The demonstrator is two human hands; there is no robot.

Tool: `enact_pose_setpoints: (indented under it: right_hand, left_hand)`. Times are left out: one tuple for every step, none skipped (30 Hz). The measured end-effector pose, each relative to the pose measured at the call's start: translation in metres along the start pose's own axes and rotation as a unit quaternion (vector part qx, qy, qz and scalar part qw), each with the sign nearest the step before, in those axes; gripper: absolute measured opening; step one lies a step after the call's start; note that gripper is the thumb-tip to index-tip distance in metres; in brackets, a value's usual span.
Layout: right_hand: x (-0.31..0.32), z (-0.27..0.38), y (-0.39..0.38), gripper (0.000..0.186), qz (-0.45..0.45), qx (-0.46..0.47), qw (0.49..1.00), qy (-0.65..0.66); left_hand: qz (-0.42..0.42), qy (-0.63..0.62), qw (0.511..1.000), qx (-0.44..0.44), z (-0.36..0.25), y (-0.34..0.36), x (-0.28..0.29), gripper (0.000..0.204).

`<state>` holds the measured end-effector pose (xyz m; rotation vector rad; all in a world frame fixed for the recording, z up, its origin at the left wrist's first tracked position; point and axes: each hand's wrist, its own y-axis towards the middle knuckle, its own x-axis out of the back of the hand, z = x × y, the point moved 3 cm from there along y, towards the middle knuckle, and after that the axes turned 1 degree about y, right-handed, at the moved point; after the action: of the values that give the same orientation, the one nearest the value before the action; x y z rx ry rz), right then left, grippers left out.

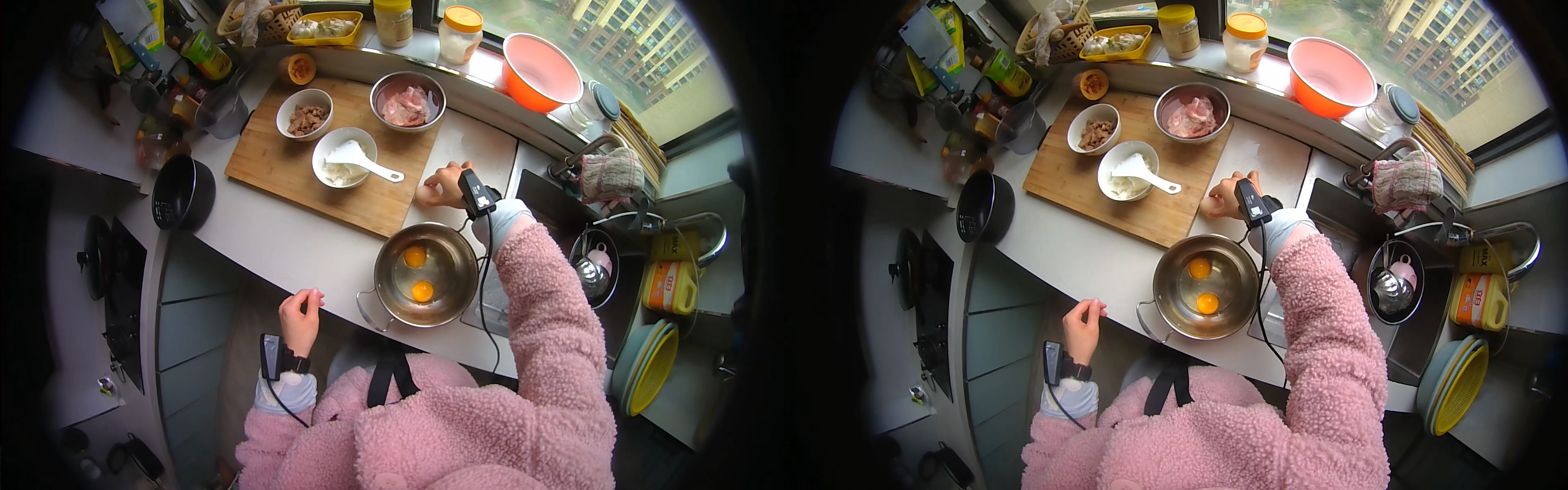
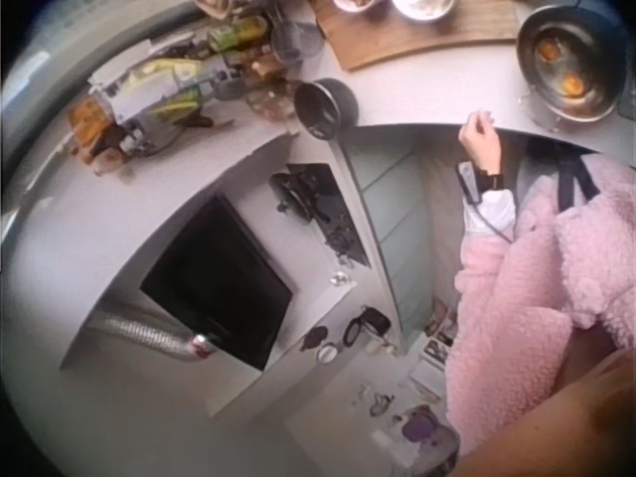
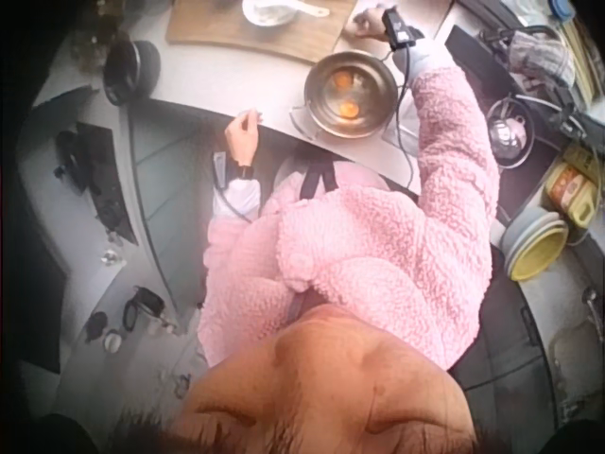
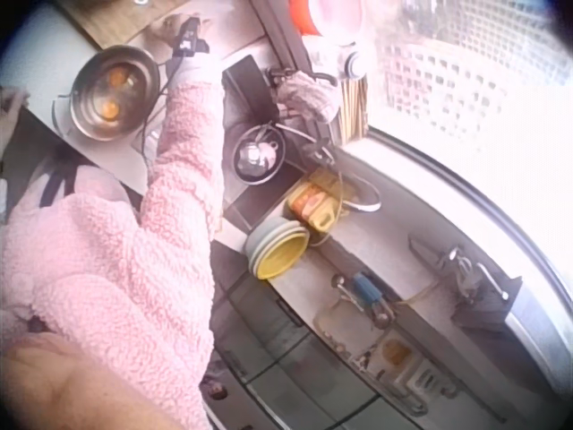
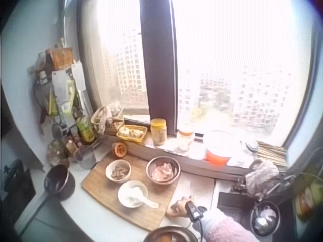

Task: The person pets a dog, then walks to the kitchen and wipes a metal bowl with a cloth. They open the refrigerator, take out three eggs, and crack each egg into the bowl, discarding the shells. The person then picks up a whisk from a utensil holder.

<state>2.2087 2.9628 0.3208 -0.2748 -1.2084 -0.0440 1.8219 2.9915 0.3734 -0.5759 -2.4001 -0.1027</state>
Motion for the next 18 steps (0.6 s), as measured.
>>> enact_pose_setpoints:
  right_hand:
    - [0.001,0.001,0.0,0.035,0.016,-0.006,1.0,0.003]
    - [0.002,0.002,-0.001,0.034,0.03,-0.013,0.999,0.004]
    - [0.008,0.003,-0.002,0.035,0.008,-0.024,1.0,0.013]
    - [0.016,0.002,-0.005,0.035,-0.017,-0.038,0.999,0.02]
    - [0.024,0.002,-0.012,0.036,-0.036,-0.058,0.997,0.029]
    - [0.036,0.001,-0.023,0.039,-0.09,-0.046,0.993,0.059]
    - [0.049,0.002,-0.037,0.04,-0.143,-0.008,0.984,0.103]
    - [0.061,0.001,-0.051,0.04,-0.164,-0.014,0.978,0.131]
    - [0.072,0.003,-0.074,0.038,-0.209,0.014,0.963,0.171]
    - [0.079,0.009,-0.097,0.039,-0.245,0.035,0.953,0.174]
    - [0.081,0.014,-0.12,0.038,-0.233,0.007,0.954,0.191]
    - [0.081,0.024,-0.145,0.038,-0.25,0.028,0.944,0.215]
    - [0.076,0.034,-0.166,0.039,-0.225,-0.004,0.952,0.207]
    - [0.07,0.044,-0.186,0.039,-0.212,-0.015,0.956,0.203]
    - [0.061,0.054,-0.202,0.04,-0.201,-0.036,0.957,0.206]
    - [0.051,0.062,-0.213,0.041,-0.185,-0.066,0.958,0.21]
    - [0.042,0.069,-0.222,0.043,-0.165,-0.083,0.959,0.215]
    - [0.035,0.075,-0.228,0.044,-0.175,-0.081,0.956,0.222]
  left_hand:
    - [0.009,0.003,1.0,-0.001,-0.003,0.001,-0.004,0.022]
    - [0.02,0.006,1.0,-0.003,-0.006,0.002,-0.008,0.022]
    - [0.045,0.017,0.999,-0.002,-0.009,0.004,-0.012,0.02]
    - [0.051,0.011,0.999,-0.014,-0.012,0.007,-0.016,0.019]
    - [0.058,0.006,0.998,-0.027,-0.016,0.01,-0.021,0.019]
    - [0.067,-0.001,0.997,-0.039,-0.02,0.013,-0.026,0.018]
    - [0.078,-0.01,0.996,-0.048,-0.023,0.016,-0.032,0.016]
    - [0.082,-0.009,0.994,-0.068,-0.026,0.02,-0.037,0.017]
    - [0.087,-0.007,0.992,-0.088,-0.03,0.022,-0.042,0.018]
    - [0.09,-0.006,0.99,-0.109,-0.034,0.024,-0.047,0.02]
    - [0.127,-0.011,0.987,-0.099,-0.035,0.027,-0.052,0.031]
    - [0.148,0.001,0.984,-0.094,-0.037,0.027,-0.056,0.033]
    - [0.168,0.013,0.982,-0.091,-0.039,0.029,-0.06,0.035]
    - [0.182,0.028,0.977,-0.103,-0.041,0.03,-0.064,0.038]
    - [0.205,0.038,0.974,-0.09,-0.041,0.032,-0.067,0.039]
    - [0.22,0.051,0.97,-0.093,-0.041,0.034,-0.07,0.041]
    - [0.228,0.069,0.965,-0.109,-0.042,0.035,-0.073,0.042]
    - [0.232,0.069,0.964,-0.105,-0.042,0.036,-0.075,0.042]
